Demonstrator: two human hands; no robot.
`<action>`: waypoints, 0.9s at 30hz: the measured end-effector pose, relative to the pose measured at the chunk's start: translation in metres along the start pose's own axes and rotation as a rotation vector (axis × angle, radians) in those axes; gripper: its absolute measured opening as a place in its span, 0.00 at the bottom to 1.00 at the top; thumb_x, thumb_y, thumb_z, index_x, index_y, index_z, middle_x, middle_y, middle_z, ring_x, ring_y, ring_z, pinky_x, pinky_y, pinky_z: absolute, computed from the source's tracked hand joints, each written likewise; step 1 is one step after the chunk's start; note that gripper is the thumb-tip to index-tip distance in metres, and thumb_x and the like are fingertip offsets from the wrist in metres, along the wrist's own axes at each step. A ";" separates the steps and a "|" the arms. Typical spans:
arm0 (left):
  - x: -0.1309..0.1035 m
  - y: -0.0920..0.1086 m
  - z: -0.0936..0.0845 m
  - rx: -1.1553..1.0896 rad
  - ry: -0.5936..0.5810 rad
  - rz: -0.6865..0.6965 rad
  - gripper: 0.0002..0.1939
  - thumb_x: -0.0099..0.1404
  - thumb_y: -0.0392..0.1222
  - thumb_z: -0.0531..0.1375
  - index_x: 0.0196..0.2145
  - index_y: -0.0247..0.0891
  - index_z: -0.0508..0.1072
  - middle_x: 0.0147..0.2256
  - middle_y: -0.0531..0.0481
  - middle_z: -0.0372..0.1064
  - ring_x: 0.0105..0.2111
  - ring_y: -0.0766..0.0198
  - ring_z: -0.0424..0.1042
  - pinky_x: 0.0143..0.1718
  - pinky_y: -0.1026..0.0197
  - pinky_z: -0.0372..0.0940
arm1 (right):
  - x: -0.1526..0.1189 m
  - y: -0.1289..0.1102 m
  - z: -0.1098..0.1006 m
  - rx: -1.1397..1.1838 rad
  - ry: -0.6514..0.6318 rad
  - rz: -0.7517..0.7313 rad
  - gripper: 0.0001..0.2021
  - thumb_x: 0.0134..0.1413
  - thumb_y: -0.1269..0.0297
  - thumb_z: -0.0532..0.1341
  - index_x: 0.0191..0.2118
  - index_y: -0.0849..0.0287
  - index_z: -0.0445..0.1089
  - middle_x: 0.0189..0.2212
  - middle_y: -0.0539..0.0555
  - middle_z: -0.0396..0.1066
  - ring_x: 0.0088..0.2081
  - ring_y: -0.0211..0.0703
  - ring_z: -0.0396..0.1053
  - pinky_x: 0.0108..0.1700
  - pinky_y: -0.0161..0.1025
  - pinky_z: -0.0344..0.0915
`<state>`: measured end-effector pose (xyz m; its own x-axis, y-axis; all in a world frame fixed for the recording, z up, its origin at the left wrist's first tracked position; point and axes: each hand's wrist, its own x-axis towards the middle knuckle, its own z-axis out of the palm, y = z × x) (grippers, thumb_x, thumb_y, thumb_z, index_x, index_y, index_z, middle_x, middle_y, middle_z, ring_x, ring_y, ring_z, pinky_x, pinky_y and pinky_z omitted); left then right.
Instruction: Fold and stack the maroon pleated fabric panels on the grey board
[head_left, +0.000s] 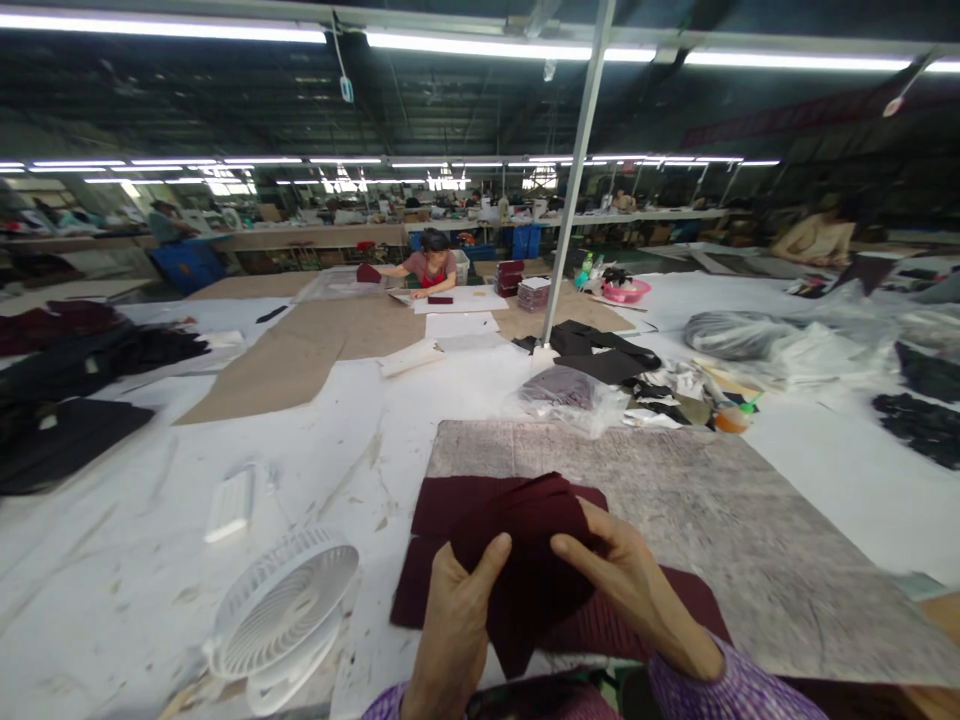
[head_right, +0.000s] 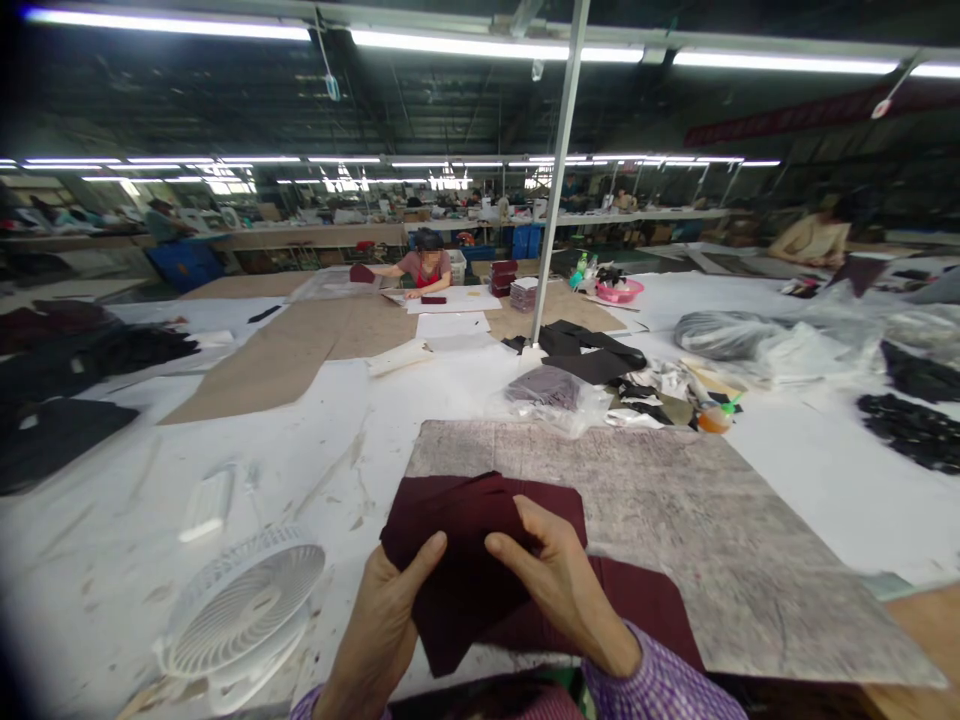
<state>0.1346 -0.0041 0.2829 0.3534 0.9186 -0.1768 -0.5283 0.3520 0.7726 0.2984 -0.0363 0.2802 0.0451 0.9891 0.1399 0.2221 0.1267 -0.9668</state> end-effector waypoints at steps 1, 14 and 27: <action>0.000 0.001 -0.001 -0.006 -0.009 -0.016 0.21 0.59 0.38 0.63 0.50 0.41 0.72 0.36 0.49 0.78 0.40 0.60 0.74 0.43 0.60 0.67 | 0.000 0.000 -0.001 -0.015 -0.008 0.006 0.09 0.57 0.59 0.60 0.41 0.57 0.72 0.37 0.53 0.72 0.39 0.45 0.69 0.43 0.40 0.67; 0.002 0.016 -0.006 0.161 -0.119 -0.170 0.14 0.59 0.48 0.61 0.26 0.33 0.78 0.20 0.52 0.70 0.21 0.71 0.61 0.22 0.69 0.54 | -0.003 -0.015 -0.018 -0.427 -0.233 -0.138 0.08 0.60 0.65 0.58 0.30 0.59 0.65 0.28 0.48 0.66 0.30 0.37 0.64 0.32 0.34 0.59; -0.006 0.018 -0.004 0.077 -0.015 -0.131 0.13 0.56 0.45 0.64 0.19 0.35 0.72 0.18 0.55 0.66 0.19 0.70 0.62 0.22 0.67 0.56 | -0.009 -0.017 -0.031 -0.372 -0.295 -0.006 0.11 0.61 0.60 0.56 0.29 0.58 0.65 0.27 0.48 0.66 0.29 0.38 0.63 0.32 0.35 0.61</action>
<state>0.1199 -0.0022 0.2950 0.4274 0.8627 -0.2703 -0.4160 0.4532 0.7884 0.3246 -0.0497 0.3026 -0.2242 0.9742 0.0262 0.5581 0.1504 -0.8160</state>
